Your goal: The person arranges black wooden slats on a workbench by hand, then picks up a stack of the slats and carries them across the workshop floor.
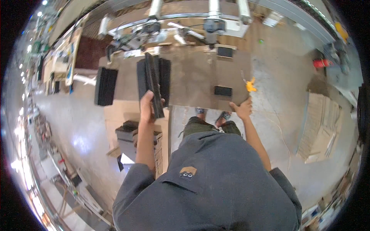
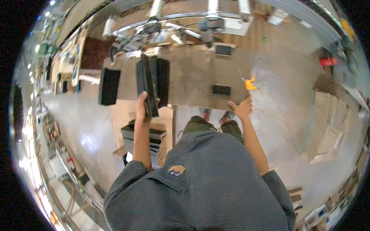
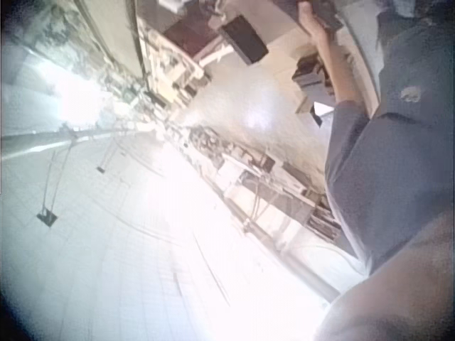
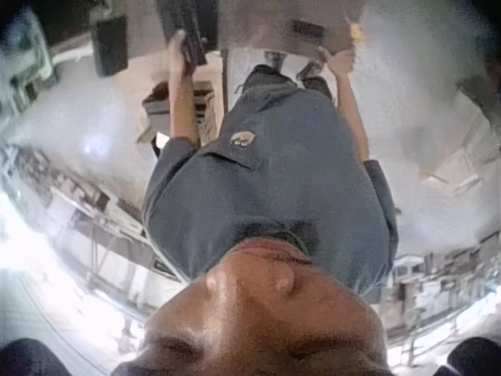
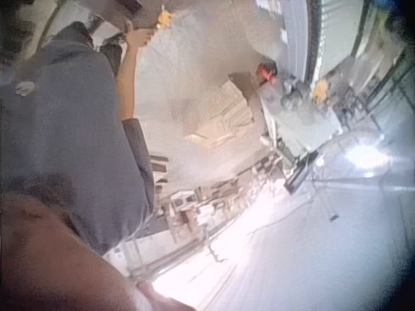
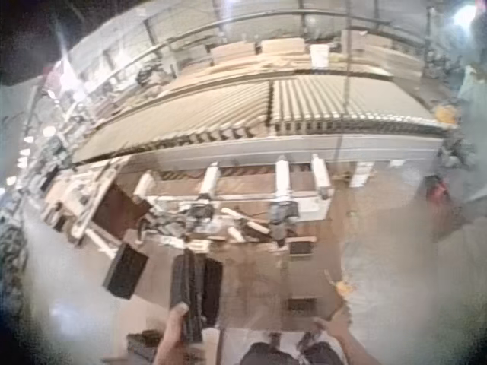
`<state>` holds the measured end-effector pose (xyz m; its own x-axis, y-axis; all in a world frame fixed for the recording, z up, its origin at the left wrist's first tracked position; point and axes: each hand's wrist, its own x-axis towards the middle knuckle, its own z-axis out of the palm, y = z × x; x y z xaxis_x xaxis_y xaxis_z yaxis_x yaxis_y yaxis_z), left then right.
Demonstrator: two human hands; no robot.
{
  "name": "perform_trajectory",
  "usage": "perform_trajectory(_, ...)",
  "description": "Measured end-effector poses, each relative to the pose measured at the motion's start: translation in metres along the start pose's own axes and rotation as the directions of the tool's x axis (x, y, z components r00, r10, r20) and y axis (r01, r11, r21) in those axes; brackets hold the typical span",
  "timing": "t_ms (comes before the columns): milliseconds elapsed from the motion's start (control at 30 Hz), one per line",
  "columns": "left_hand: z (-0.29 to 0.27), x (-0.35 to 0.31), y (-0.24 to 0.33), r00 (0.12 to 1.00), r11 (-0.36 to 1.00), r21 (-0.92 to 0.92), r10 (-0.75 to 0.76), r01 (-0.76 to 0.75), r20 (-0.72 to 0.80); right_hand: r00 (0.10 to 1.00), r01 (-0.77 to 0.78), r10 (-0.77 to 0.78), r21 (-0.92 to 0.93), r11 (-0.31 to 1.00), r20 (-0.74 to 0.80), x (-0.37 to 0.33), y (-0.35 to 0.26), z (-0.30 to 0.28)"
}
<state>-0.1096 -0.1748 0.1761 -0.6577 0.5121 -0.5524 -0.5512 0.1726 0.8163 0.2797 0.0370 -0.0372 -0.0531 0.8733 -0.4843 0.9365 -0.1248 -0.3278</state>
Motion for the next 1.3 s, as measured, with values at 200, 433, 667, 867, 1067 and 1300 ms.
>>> perform_trajectory(200, 0.079, 0.043, -0.155, 0.898, 0.644, 0.640, 0.397, -0.419, 0.189, 1.000, 0.019, -0.020, 0.041, 0.999, 0.023, 0.004, 0.000, 0.001)
perform_trajectory(433, 0.168, 0.065, -0.163, 0.790, 0.252, 0.851, 0.554, -0.460, 0.263, 0.998, -0.018, 0.014, 0.067, 0.998, 0.053, -0.001, 0.000, -0.006)
perform_trajectory(667, 0.185, 0.110, -0.180, 0.708, 0.014, 0.872, 0.591, -0.489, 0.388, 0.999, -0.006, 0.004, 0.062, 0.998, 0.040, -0.004, -0.006, -0.008)
perform_trajectory(867, 0.145, 0.105, -0.176, 0.756, 0.190, 0.769, 0.426, -0.611, 0.496, 0.999, -0.027, 0.024, 0.067, 0.997, 0.040, -0.003, -0.004, -0.007)
perform_trajectory(1067, 0.100, 0.088, -0.190, 0.630, 0.128, 0.634, 0.365, -0.763, 0.685, 0.999, -0.025, 0.023, 0.059, 0.998, 0.028, -0.003, -0.008, -0.004)
perform_trajectory(1300, 0.106, 0.100, -0.185, 0.586, 0.117, 0.598, 0.416, -0.793, 0.696, 1.000, -0.010, 0.010, 0.044, 0.999, 0.001, 0.000, -0.001, 0.001)
